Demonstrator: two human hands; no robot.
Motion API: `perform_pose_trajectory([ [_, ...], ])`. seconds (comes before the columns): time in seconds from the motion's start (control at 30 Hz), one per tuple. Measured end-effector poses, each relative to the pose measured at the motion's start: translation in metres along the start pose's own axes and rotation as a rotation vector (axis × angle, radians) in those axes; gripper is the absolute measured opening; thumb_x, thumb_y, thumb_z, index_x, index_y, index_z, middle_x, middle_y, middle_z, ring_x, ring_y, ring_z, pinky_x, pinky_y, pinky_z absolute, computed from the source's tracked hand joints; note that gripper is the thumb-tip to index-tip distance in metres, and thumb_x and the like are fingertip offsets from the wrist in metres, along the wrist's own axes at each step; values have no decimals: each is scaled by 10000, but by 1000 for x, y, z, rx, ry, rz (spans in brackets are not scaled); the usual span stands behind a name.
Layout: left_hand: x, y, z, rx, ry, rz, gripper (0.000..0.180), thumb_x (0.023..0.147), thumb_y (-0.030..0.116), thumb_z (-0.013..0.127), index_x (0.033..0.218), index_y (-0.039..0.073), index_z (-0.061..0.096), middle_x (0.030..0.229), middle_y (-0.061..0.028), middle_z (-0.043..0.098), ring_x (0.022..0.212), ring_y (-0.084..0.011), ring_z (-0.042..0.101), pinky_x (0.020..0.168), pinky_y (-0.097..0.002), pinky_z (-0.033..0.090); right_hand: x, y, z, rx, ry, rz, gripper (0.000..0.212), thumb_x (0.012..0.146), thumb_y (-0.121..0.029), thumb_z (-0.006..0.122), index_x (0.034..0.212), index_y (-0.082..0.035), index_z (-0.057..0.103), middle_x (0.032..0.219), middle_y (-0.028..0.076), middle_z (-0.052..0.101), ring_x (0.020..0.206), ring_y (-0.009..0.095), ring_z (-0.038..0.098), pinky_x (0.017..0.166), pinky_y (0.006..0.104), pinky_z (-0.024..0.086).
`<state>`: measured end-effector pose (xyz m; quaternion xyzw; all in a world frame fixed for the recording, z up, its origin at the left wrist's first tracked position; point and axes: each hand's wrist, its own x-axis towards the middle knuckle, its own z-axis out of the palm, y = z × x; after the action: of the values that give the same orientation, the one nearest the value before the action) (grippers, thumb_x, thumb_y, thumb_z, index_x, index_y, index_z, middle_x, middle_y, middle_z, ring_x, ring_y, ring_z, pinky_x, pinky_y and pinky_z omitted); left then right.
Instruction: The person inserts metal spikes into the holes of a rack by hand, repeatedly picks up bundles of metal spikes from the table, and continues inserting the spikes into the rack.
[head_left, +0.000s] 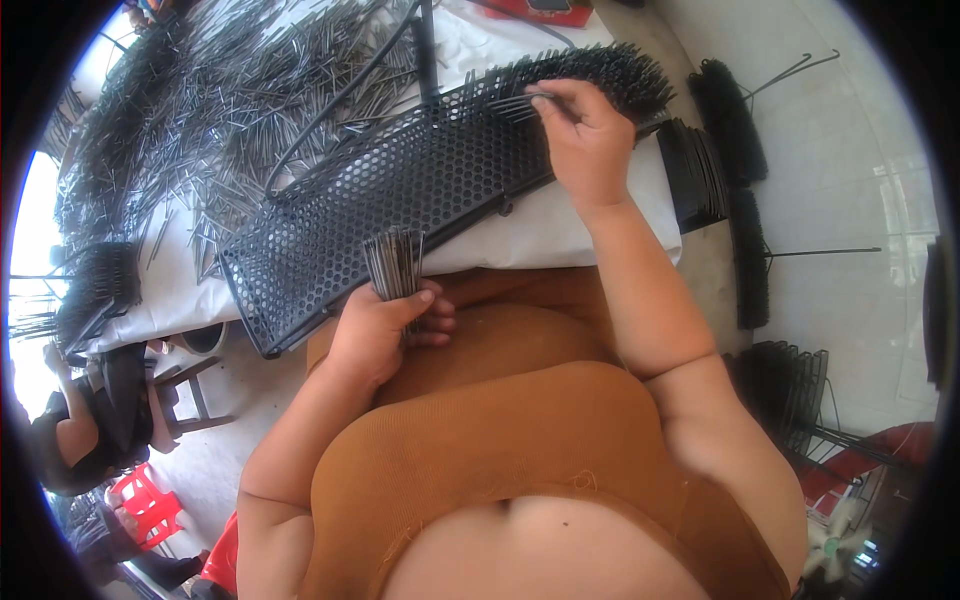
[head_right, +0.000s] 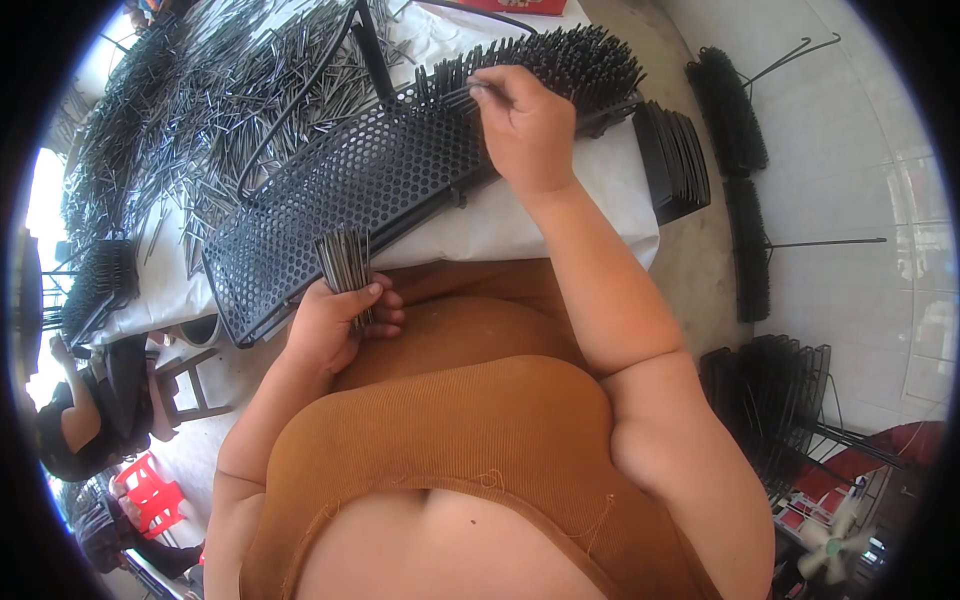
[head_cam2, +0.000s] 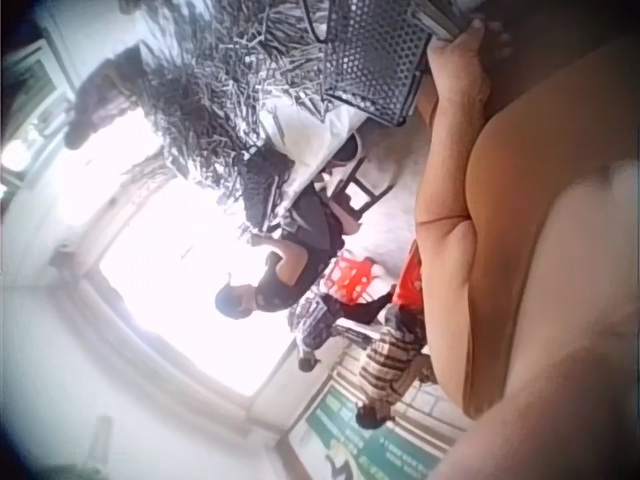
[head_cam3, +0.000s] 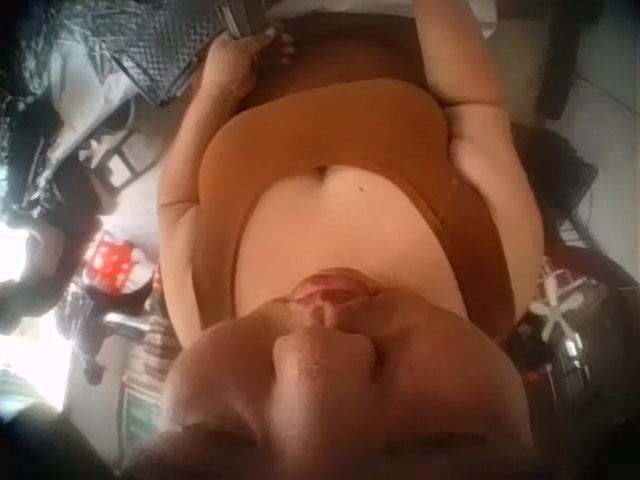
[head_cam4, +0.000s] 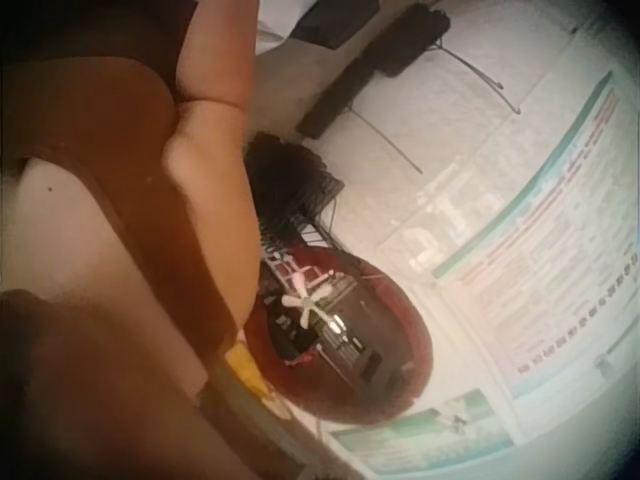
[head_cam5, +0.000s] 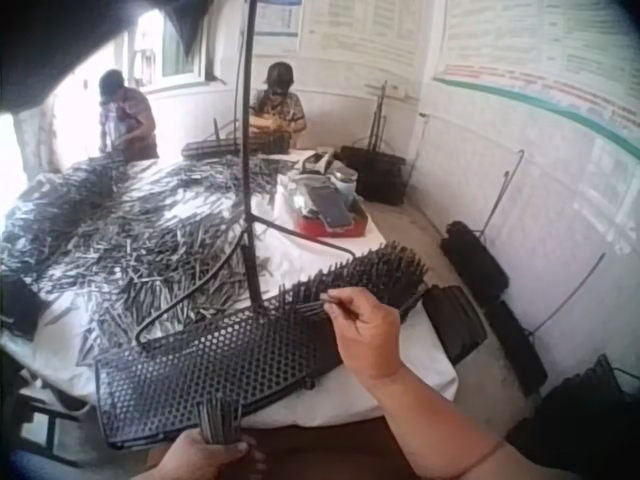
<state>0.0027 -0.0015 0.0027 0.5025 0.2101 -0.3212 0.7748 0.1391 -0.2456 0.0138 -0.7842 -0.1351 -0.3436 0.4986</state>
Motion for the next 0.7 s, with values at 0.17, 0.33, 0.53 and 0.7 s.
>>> perform_pose_trajectory([
  [0.17, 0, 1, 0, -4, 11, -24, 120, 912, 51, 569, 1011, -15, 579, 874, -155, 650, 762, -270, 661, 657, -382, 574, -1, 3, 11, -104, -52, -59, 94, 811, -66, 705, 902, -76, 681, 822, 126, 692, 721, 284, 680, 646, 318, 528],
  [0.33, 0, 2, 0, 11, 9, -15, 122, 913, 51, 570, 1013, -16, 582, 870, -157, 650, 759, -271, 662, 653, -379, 575, 17, 1, 20, -298, -62, -316, 162, 802, -92, 684, 961, -126, 684, 781, 100, 683, 742, 286, 660, 651, 373, 506],
  [0.53, 1, 2, 0, 4, 6, -17, 128, 912, 43, 569, 1018, -28, 581, 868, -163, 649, 756, -271, 661, 653, -377, 575, 34, 2, 28, -364, -37, -388, 228, 790, -100, 688, 1007, -152, 639, 703, 65, 649, 703, 276, 640, 649, 402, 484],
  [0.7, 1, 1, -1, 10, -3, -12, 125, 912, 39, 567, 1015, -31, 577, 873, -164, 649, 759, -271, 662, 656, -376, 576, 37, 2, 26, -359, -141, -344, 140, 797, -108, 698, 927, -98, 646, 749, 102, 657, 722, 311, 638, 674, 392, 495],
])
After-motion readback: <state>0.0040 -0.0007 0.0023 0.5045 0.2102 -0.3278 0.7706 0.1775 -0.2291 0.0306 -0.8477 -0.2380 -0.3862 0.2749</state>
